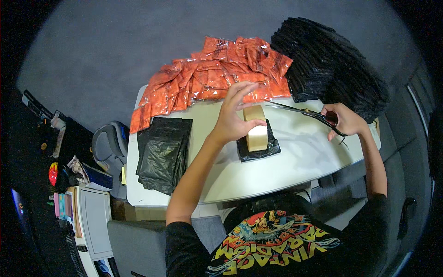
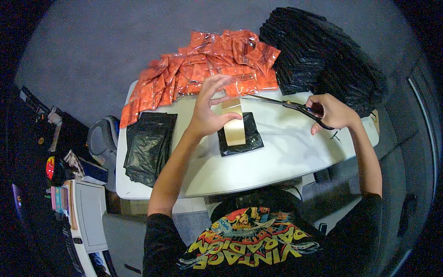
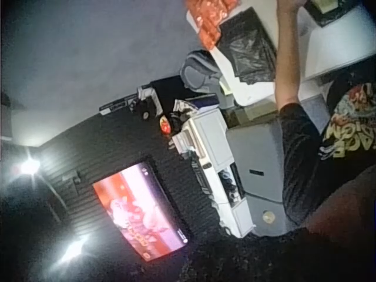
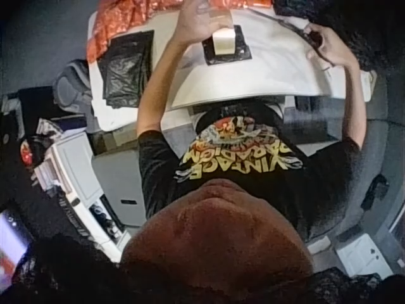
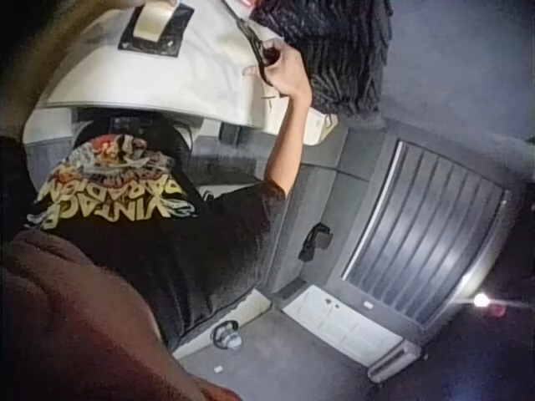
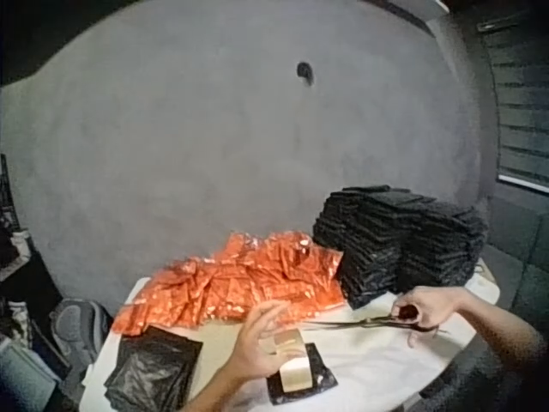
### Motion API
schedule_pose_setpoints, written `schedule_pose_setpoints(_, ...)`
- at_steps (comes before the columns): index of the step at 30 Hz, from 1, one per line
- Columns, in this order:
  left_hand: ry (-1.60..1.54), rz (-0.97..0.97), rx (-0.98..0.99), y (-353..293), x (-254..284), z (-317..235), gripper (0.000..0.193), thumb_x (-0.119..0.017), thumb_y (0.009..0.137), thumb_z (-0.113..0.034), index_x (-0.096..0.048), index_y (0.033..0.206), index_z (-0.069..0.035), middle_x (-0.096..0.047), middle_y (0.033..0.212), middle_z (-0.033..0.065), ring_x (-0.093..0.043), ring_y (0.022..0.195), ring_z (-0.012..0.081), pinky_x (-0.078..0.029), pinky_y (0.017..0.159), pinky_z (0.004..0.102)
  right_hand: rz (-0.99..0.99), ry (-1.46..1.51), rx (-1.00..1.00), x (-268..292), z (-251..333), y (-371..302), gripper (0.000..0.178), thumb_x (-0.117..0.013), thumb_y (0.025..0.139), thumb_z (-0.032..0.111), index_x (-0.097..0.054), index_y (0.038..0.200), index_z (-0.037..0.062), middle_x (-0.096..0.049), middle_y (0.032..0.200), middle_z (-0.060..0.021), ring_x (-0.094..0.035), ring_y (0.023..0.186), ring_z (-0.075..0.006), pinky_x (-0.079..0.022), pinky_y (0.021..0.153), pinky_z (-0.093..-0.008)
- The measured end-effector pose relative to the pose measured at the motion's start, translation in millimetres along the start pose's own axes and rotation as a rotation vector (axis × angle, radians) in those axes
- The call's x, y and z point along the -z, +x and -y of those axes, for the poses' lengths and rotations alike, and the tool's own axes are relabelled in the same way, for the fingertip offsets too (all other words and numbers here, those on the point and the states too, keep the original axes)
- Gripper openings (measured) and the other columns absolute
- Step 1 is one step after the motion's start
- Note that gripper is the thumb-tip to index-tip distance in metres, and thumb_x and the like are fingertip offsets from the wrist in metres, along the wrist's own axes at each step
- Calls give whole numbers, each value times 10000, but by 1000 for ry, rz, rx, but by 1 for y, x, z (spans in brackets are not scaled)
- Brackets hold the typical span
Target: The recorder is putting items into small black plastic bags and sealing them with tape.
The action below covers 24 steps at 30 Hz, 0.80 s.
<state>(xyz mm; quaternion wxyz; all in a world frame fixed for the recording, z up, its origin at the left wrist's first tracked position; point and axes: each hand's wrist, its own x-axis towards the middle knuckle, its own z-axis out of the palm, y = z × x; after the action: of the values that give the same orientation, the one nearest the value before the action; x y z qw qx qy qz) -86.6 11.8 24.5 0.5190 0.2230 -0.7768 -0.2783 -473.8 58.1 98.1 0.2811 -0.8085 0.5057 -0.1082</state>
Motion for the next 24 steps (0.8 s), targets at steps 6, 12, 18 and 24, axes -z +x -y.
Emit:
schedule_pose_setpoints(6, -34, -6, 19, 1, 0, -5, 979, -993, 621, -110, -542, 1489, -148, -435, 1496, 61, -508, 1388, 256, -610, 1029, 454, 43, 34, 20, 1, 11, 25, 714, -1049, 485, 312, -592, 935, -2, -553, 737, 4, -505, 692, -116, -417, 626, -320)
schedule_pose_setpoints(12, -32, 11, 18, 2, 1, -8, 962, -991, 630, -123, -549, 1484, -136, -443, 1487, 67, -515, 1380, 264, -606, 1032, 448, 60, 16, 57, 3, 20, 38, 688, -1051, 484, 304, -592, 891, -7, -558, 719, -6, -502, 679, -111, -414, 609, -319)
schedule_pose_setpoints(18, -5, 20, 50, 1, 3, -9, 959, -992, 632, -137, -549, 1483, -136, -443, 1490, 70, -522, 1376, 265, -605, 1032, 447, 24, -46, 124, 3, 29, 45, 685, -1056, 479, 339, -584, 831, -12, -527, 657, -11, -472, 631, -103, -393, 578, -313)
schedule_pose_setpoints(24, -2, 19, 28, 1, 0, -6, 976, -993, 628, -142, -539, 1492, -132, -428, 1500, 70, -519, 1385, 264, -608, 1032, 441, -97, -148, 249, -2, 21, 49, 691, -1061, 465, 375, -566, 741, -21, -495, 605, -63, -437, 581, -137, -380, 548, -336)
